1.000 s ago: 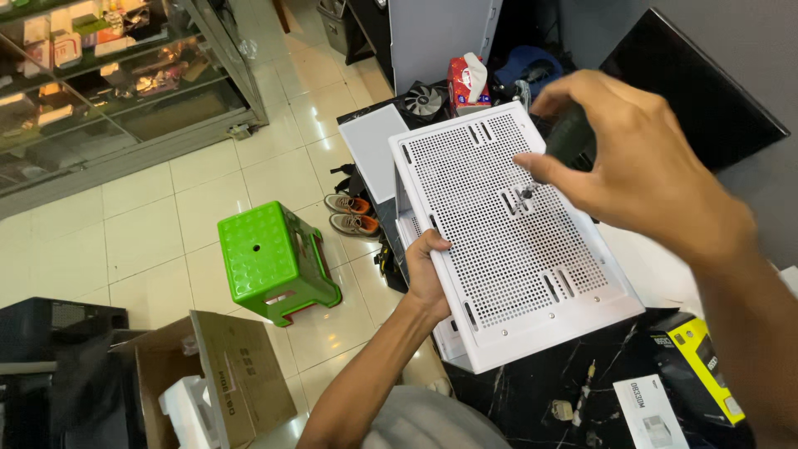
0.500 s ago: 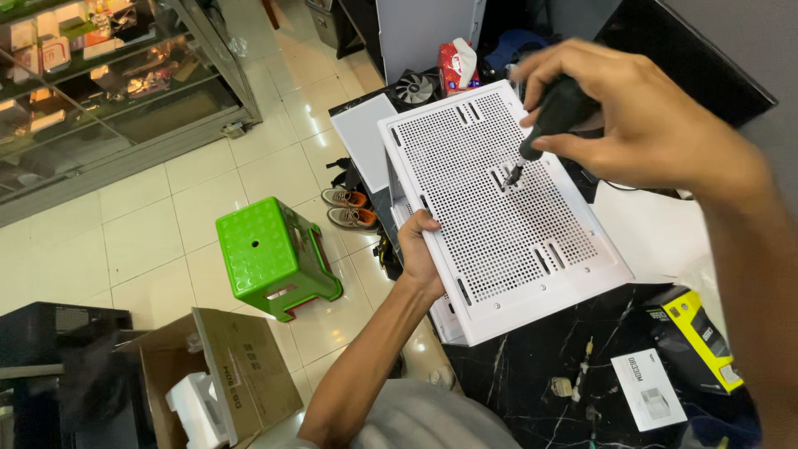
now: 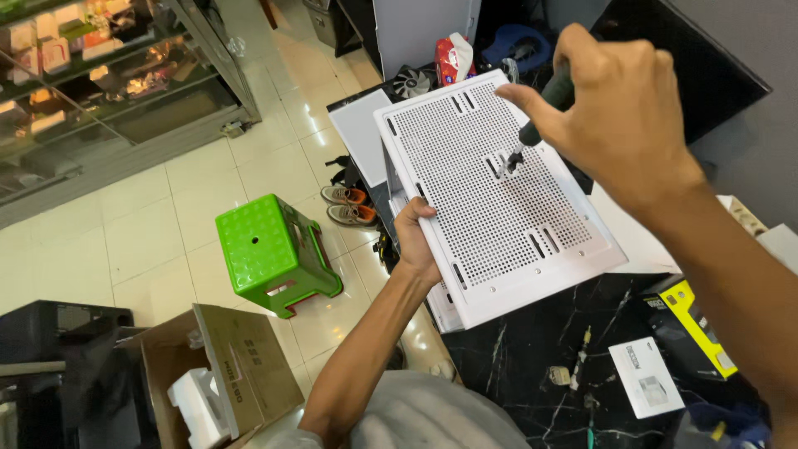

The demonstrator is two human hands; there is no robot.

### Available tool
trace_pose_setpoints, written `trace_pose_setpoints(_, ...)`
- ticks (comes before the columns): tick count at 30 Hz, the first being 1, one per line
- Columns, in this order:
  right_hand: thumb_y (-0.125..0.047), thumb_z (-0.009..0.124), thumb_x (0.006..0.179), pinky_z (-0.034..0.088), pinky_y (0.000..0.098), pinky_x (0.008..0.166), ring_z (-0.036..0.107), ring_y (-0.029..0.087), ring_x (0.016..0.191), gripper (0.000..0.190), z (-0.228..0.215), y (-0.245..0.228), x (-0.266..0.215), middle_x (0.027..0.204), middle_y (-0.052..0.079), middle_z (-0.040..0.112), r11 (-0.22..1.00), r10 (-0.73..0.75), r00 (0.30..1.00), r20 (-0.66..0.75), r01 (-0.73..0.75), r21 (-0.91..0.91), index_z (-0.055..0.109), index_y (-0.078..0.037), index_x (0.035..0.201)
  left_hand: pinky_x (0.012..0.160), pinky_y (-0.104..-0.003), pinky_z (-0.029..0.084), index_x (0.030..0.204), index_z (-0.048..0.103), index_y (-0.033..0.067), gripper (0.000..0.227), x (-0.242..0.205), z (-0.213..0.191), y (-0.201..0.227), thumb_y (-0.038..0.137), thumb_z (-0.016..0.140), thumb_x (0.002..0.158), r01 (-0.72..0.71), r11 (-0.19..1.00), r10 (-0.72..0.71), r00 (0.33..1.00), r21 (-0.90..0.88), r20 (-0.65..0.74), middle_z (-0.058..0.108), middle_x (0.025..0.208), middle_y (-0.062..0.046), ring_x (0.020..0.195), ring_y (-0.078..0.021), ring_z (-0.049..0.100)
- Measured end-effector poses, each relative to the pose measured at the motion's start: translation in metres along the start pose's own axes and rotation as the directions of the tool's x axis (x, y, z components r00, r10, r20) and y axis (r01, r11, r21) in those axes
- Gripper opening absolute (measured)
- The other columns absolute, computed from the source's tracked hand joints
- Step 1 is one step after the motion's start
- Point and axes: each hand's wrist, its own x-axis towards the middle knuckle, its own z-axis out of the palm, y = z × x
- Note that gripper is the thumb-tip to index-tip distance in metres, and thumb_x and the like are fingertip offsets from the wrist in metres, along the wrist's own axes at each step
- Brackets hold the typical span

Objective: The person uses a screwdriver to fasten screws into the perforated metal panel of a white computer case. They systematically tighten multiple screws along the edges and center of the panel while holding the case steady.

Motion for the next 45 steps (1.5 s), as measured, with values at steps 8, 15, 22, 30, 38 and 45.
trace_pose_setpoints(8,-0.032,0.103,0.096,0.05,0.0466,0.078,0.072,0.031,0.09,0.051,0.011,0.002,0.008,0.103,0.009,0.076,0.979,-0.046,0.989,-0.142,0.073,0.188,0.065,-0.004,0.115,0.068,-0.042,0.056,0.102,0.06,0.0048,0.038,0.003,0.002,0.003,0.018,0.056,0.067,0.001,1.0,-0.001,1.0,0.015,0.005,0.068,0.097,-0.01,0.082,-0.0296,0.067)
trace_pose_setpoints(15,-0.01,0.081,0.087,0.047,0.0473,0.095,0.064,0.036,0.11,0.044,-0.021,-0.009,0.012,0.118,0.019,0.065,0.895,-0.106,0.979,0.172,0.018,0.446,0.053,-0.001,0.12,0.056,-0.036,0.051,0.091,0.055,0.0085,0.026,0.0,0.002,-0.001,0.019,0.055,0.067,-0.032,0.997,0.036,0.998,0.072,-0.052,0.063,0.084,-0.005,0.069,-0.0227,0.062)
trace_pose_setpoints(22,-0.028,0.084,0.094,0.043,0.0593,0.094,0.056,0.037,0.108,0.053,-0.03,-0.011,0.007,0.128,0.02,0.047,0.939,-0.003,0.979,0.204,-0.067,0.336,0.054,-0.002,0.129,0.066,-0.039,0.054,0.105,0.057,0.0051,0.038,-0.001,0.002,-0.003,0.019,0.056,0.069,-0.014,0.999,0.013,0.999,0.029,0.039,0.068,0.097,-0.009,0.082,-0.0271,0.066)
trace_pose_setpoints(30,-0.031,0.098,0.104,0.052,0.0481,0.071,0.066,0.028,0.073,0.048,0.002,-0.006,-0.006,0.081,0.008,0.065,0.994,-0.038,0.998,-0.051,0.043,0.097,0.059,-0.003,0.109,0.066,-0.04,0.054,0.102,0.057,0.006,0.037,-0.004,0.003,-0.005,0.016,0.057,0.067,-0.025,1.0,0.024,1.0,0.02,0.017,0.068,0.097,-0.008,0.081,-0.0274,0.065)
trace_pose_setpoints(38,-0.02,0.097,0.096,0.05,0.0449,0.079,0.066,0.033,0.076,0.05,0.004,0.008,-0.005,0.094,0.011,0.07,0.944,0.076,0.997,0.031,-0.082,0.321,0.057,-0.001,0.121,0.069,-0.042,0.057,0.103,0.06,0.0058,0.038,0.001,0.005,0.0,0.014,0.059,0.065,-0.041,0.999,0.041,0.999,0.021,0.003,0.069,0.099,-0.008,0.082,-0.0275,0.067)
trace_pose_setpoints(45,-0.014,0.083,0.094,0.054,0.038,0.087,0.065,0.026,0.103,0.039,-0.039,-0.005,0.006,0.113,0.013,0.068,0.844,0.064,0.955,0.288,-0.206,0.495,0.059,-0.003,0.123,0.069,-0.041,0.056,0.105,0.059,0.0057,0.037,-0.002,0.009,0.0,0.016,0.059,0.069,-0.008,1.0,0.009,1.0,0.018,-0.01,0.069,0.099,-0.009,0.082,-0.0276,0.066)
